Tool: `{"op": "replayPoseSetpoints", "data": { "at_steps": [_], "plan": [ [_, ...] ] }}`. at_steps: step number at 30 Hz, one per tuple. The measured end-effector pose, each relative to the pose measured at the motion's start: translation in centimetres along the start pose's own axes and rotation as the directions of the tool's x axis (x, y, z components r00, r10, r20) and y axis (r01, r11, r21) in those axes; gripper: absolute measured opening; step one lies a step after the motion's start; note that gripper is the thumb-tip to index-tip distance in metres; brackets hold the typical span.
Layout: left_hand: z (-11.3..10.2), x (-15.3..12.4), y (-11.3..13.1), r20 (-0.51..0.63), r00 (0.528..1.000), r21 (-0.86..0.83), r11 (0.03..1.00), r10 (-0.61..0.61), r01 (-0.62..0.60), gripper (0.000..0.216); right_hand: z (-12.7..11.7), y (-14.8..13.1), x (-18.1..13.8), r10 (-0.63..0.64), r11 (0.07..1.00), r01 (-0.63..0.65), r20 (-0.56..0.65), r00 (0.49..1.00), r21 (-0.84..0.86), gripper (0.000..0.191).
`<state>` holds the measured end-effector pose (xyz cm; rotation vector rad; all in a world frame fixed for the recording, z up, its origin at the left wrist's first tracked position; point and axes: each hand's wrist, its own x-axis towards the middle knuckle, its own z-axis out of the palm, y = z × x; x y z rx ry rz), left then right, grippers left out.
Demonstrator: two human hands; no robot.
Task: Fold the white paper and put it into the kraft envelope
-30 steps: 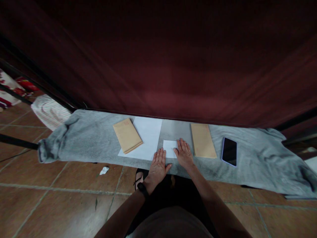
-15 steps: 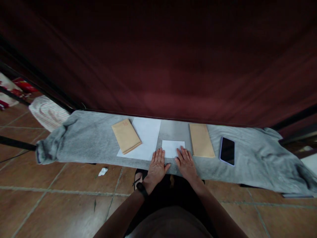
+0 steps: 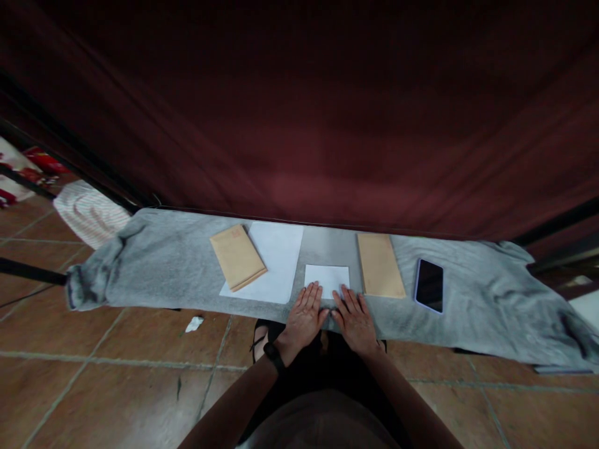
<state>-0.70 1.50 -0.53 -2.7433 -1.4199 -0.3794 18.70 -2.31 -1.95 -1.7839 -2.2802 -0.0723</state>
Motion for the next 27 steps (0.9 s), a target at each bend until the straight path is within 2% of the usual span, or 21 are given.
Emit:
{"op": "replayPoseSetpoints", "data": {
  "at_steps": [8,13,19,23,27],
  "plan": [
    [1.3,4.2,-1.1,0.05,0.996,0.004,0.997,-0.075,0.075,0.058,0.3,0.0,0.1,0.025,0.999,-0.024,-0.007,1.0,0.047,0.052],
    [2.0,5.7,-2.0,0.062,0.991,0.014,0.993,-0.116,0.116,0.06,0.3,0.1,0.1,0.008,1.0,-0.008,-0.003,1.0,0.023,0.052],
    [2.4,4.9,-1.6,0.046,0.99,0.03,0.991,-0.133,0.132,0.061,0.2,-0.1,0.2,0.024,0.999,-0.023,-0.007,1.0,0.045,0.053],
    [2.0,3.3,-1.2,0.037,0.998,0.026,0.998,-0.057,0.056,0.057,0.0,-0.2,0.2,0.037,0.998,-0.037,-0.007,0.999,0.06,0.053],
    [1.6,2.8,-1.3,0.078,0.997,0.019,1.0,-0.003,0.002,0.051,0.1,-0.4,0.2,0.043,0.997,-0.041,-0.028,0.999,0.063,0.053]
  ]
}}
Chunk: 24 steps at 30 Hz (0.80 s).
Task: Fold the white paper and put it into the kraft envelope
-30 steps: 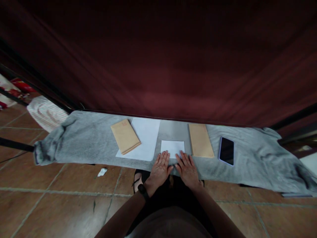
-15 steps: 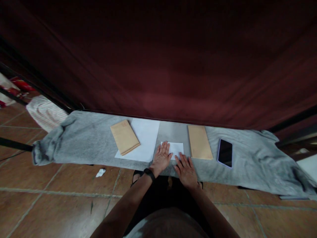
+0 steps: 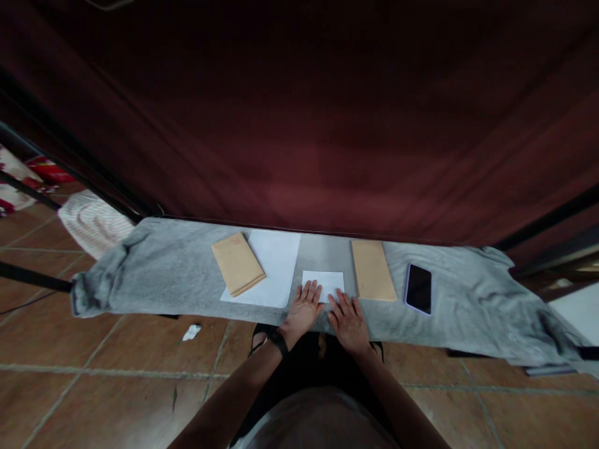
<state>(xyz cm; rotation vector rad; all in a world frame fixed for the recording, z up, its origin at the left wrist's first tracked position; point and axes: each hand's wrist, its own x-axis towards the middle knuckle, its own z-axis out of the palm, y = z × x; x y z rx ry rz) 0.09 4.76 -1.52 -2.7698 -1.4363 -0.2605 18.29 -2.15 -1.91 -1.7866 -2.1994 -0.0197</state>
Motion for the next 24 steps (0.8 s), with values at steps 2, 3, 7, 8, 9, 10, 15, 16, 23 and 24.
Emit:
{"op": "replayPoseSetpoints", "data": {
  "at_steps": [2,3,7,8,9,10,15,16,23,24],
  "plan": [
    [-0.2,0.2,-0.1,0.018,1.0,0.006,1.0,0.016,-0.016,0.05,0.0,-0.1,0.0,0.006,1.0,-0.006,-0.011,1.0,-0.006,0.052],
    [-0.2,0.4,-0.1,0.022,1.0,0.008,1.0,0.019,-0.019,0.053,0.0,-0.1,0.1,0.008,1.0,-0.008,-0.014,1.0,-0.009,0.052],
    [-0.3,0.6,0.3,0.058,0.998,-0.021,1.0,0.018,-0.017,0.067,0.2,0.0,0.1,-0.005,1.0,0.005,-0.021,1.0,-0.017,0.052],
    [-0.3,0.6,0.5,0.075,0.997,-0.03,0.999,0.016,-0.014,0.068,0.3,0.1,0.1,-0.014,1.0,0.013,-0.023,1.0,-0.023,0.052],
    [-0.2,0.5,0.8,0.092,0.996,-0.035,0.999,0.012,-0.009,0.069,0.3,0.2,0.1,-0.021,0.999,0.02,-0.026,0.999,-0.03,0.053],
    [-0.2,0.5,1.0,0.107,0.994,-0.036,0.999,0.006,-0.002,0.069,0.3,0.2,0.0,-0.026,0.999,0.025,-0.026,0.999,-0.039,0.053],
    [-0.2,0.8,2.2,0.148,0.989,-0.009,0.999,-0.029,0.031,0.069,0.1,0.3,-0.1,-0.036,0.998,0.036,-0.005,0.999,-0.049,0.051],
    [-0.3,0.9,2.4,0.154,0.988,-0.001,0.999,-0.032,0.032,0.068,0.0,0.3,-0.1,-0.038,0.998,0.038,-0.003,0.999,-0.044,0.051],
    [-1.2,0.6,2.7,0.174,0.985,0.027,0.999,-0.024,0.019,0.06,-0.6,0.5,0.3,-0.029,0.999,0.029,0.017,0.999,-0.027,0.049],
    [-1.3,0.5,2.7,0.174,0.985,0.026,1.0,-0.02,0.016,0.059,-0.7,0.5,0.5,-0.024,0.999,0.025,0.023,0.999,-0.021,0.048]
  ]
}}
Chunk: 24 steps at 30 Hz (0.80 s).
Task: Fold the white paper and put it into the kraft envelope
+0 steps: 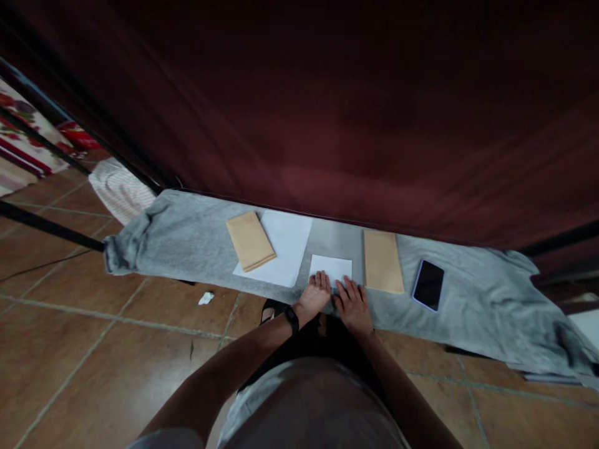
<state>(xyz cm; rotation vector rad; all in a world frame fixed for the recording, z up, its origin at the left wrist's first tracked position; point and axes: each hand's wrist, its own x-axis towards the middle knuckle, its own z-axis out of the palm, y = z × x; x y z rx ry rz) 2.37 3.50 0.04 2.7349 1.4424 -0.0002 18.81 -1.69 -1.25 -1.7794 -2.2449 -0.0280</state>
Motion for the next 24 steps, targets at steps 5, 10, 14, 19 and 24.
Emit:
{"op": "replayPoseSetpoints", "data": {
  "at_steps": [5,10,14,19,24],
  "plan": [
    [-0.7,-0.4,-0.6,0.003,1.0,-0.006,1.0,0.029,-0.029,0.06,-0.2,-0.1,1.3,0.034,0.999,-0.034,0.006,0.999,0.04,0.047],
    [-2.3,-0.4,-1.2,-0.002,0.998,-0.023,0.998,0.058,-0.058,0.048,0.0,-0.1,2.1,0.023,0.996,-0.023,0.002,1.0,0.09,0.048],
    [-3.8,-0.8,-2.1,-0.026,0.997,-0.069,0.995,0.067,-0.068,0.039,-0.5,1.1,2.7,0.034,0.981,-0.029,-0.021,0.999,0.193,0.046],
    [-5.5,-1.2,-4.0,-0.087,0.996,-0.239,0.971,-0.018,-0.003,0.022,-2.6,2.7,3.6,0.049,0.914,-0.033,-0.029,0.998,0.404,0.039],
    [-6.0,-0.1,-5.8,-0.066,0.892,-0.895,0.422,-0.446,0.145,0.006,-4.6,2.6,4.7,0.207,0.73,-0.139,-0.023,0.978,0.669,0.031]
  ]
}}
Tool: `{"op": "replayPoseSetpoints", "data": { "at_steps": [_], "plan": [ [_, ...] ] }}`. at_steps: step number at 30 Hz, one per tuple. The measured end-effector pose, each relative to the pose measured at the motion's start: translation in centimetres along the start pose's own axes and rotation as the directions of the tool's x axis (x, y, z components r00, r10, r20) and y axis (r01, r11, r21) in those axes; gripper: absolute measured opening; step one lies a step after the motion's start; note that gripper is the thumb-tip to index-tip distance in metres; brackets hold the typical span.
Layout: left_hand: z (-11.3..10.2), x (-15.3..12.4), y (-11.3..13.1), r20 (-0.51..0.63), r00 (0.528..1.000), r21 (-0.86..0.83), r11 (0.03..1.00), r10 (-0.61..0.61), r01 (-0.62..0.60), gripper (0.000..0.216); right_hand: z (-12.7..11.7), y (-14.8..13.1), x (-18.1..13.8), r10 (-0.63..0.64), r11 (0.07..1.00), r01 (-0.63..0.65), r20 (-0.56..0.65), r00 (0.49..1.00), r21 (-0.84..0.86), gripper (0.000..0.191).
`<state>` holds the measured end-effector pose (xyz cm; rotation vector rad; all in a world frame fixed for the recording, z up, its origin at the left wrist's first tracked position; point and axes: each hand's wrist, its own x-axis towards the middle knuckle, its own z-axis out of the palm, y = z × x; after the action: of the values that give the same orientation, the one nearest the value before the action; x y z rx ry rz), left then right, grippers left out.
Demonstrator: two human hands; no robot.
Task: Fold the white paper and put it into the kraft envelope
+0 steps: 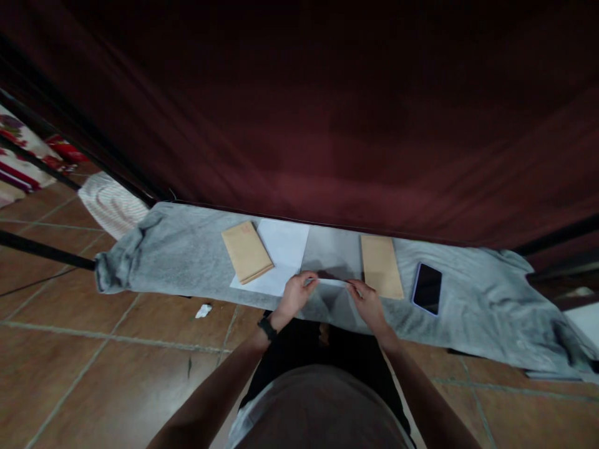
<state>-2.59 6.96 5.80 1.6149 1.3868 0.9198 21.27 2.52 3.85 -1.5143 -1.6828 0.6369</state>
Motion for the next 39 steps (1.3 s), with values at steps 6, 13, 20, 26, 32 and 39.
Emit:
{"op": "replayPoseSetpoints", "data": {
  "at_steps": [6,13,20,26,32,39],
  "plan": [
    [0.5,1.6,-1.3,-0.068,0.978,-0.254,0.951,-0.197,0.174,0.028,1.2,0.1,1.8,0.243,0.958,-0.212,-0.152,0.958,0.194,0.048],
    [2.7,0.5,-3.2,0.007,0.932,-0.283,0.894,-0.361,0.348,0.046,3.6,2.5,2.8,0.305,0.95,-0.282,-0.211,0.928,0.133,0.049],
    [3.9,0.3,-3.9,-0.031,0.924,-0.142,0.917,-0.38,0.373,0.057,5.2,2.1,0.4,0.207,0.969,-0.233,-0.252,0.945,-0.077,0.05],
    [4.1,-0.1,-2.8,-0.02,0.927,-0.027,0.927,-0.374,0.373,0.056,6.9,0.9,-2.3,-0.124,0.837,0.11,0.011,0.992,-0.536,0.05],
    [3.7,-0.6,-1.8,-0.036,0.929,0.094,0.924,-0.369,0.371,0.055,7.5,0.6,-2.8,-0.101,0.769,0.164,0.136,0.986,-0.618,0.049],
    [3.1,-0.7,-1.5,-0.082,0.944,0.27,0.905,-0.318,0.328,0.054,7.1,0.7,-3.1,-0.065,0.757,0.116,0.103,0.993,-0.643,0.052]
  ]
}}
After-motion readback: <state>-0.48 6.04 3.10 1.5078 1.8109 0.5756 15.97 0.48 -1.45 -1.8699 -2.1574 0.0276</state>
